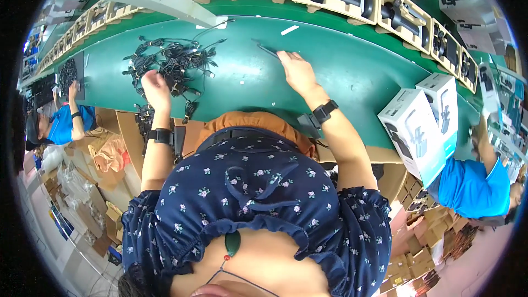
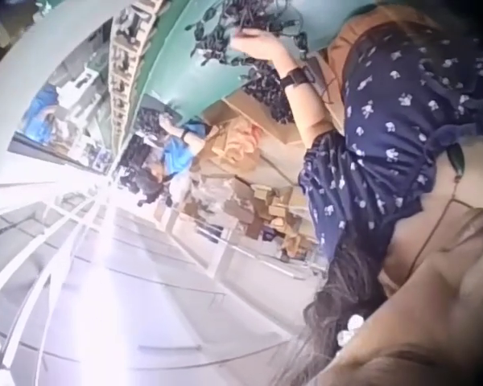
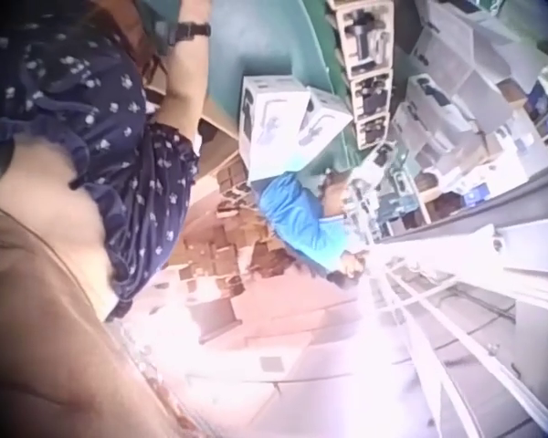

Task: Sorting and assembling black plastic electronic components and wiring on a production line.

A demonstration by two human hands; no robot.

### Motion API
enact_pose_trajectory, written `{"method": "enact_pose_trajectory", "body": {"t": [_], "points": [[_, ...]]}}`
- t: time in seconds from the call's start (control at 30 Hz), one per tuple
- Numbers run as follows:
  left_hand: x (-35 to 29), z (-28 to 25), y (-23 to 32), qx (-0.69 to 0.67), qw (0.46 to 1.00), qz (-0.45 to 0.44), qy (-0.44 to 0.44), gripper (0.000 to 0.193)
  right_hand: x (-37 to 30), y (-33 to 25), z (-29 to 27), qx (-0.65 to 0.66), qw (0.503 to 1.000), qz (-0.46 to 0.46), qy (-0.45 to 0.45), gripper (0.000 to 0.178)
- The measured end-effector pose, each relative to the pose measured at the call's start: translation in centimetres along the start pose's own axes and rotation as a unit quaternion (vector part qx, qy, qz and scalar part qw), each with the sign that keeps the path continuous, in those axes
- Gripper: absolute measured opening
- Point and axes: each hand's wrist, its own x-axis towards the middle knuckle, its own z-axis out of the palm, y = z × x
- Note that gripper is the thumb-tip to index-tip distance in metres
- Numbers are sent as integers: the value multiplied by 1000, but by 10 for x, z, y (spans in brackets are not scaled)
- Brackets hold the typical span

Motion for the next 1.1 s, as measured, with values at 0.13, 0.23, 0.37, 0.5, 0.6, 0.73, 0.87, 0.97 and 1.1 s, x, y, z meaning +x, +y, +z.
{"method": "enact_pose_trajectory", "body": {"t": [0.13, 0.23, 0.37, 0.5, 0.6, 0.73, 0.87, 0.97, 1.1], "points": [[-2, 0, -61, 87, 987, -125, -51, 32, -3, 15, -8, 124, 983, 137, 2, 23], [-14, 13, -81, 85, 971, -170, -146, 47, 0, 12, -33, 211, 936, 280, 22, 21], [-4, 11, -57, 73, 964, -18, -254, 51, -14, 52, -66, 462, 802, 289, 246, 20], [-20, -2, -65, 179, 937, 136, -267, 58, -26, 104, -125, 394, 762, 254, 448, 26], [-26, -6, -62, 215, 902, 182, -326, 41, -42, 167, -174, 277, 730, 202, 591, 23], [-24, -17, -25, 177, 954, 96, -222, 31, -60, 223, -247, 46, 741, 179, 646, 17], [-4, -34, 52, -72, 971, -2, -228, 25, -66, 289, -282, -139, 783, 161, 584, 19], [5, -35, 77, -174, 940, -50, -288, 22, -43, 259, -302, 276, 804, 93, 519, 17], [-4, -23, 108, -283, 868, -106, -394, 16, -29, 294, -290, -214, 874, 208, 383, 14]]}}
